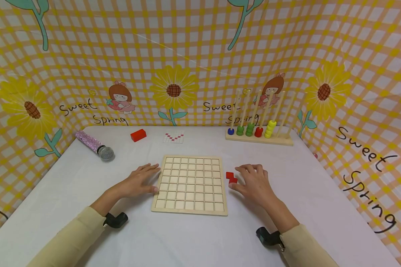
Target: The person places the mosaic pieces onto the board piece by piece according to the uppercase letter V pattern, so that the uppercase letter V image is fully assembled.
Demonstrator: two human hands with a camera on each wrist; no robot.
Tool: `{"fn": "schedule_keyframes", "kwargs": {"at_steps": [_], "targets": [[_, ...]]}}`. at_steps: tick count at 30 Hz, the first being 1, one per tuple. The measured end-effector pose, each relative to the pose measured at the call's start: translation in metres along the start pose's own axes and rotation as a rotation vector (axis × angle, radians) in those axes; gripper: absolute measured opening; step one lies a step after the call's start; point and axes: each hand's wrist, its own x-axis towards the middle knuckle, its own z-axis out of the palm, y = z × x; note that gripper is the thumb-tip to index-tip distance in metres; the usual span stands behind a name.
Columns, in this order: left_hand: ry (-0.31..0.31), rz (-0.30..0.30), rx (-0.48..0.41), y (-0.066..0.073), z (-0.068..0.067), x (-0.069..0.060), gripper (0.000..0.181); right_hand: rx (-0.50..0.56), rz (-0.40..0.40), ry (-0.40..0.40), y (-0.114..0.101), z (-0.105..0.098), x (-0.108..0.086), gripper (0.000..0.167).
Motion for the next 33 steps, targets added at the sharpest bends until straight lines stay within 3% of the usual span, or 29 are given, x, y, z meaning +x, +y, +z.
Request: {"fn": "schedule_keyframes", "kwargs": {"at_steps": [18, 33], "targets": [[-0.062, 0.069, -0.114, -0.008, 0.001, 0.002, 0.077, -0.001, 0.009, -0.013, 0.006, 0.01, 0.006, 0.048], [-0.08, 0.077, -0.105, -0.012, 0.004, 0.008, 0.075, -0.016, 0.017, -0.015, 0.011, 0.015, 0.009, 0.033]]}}
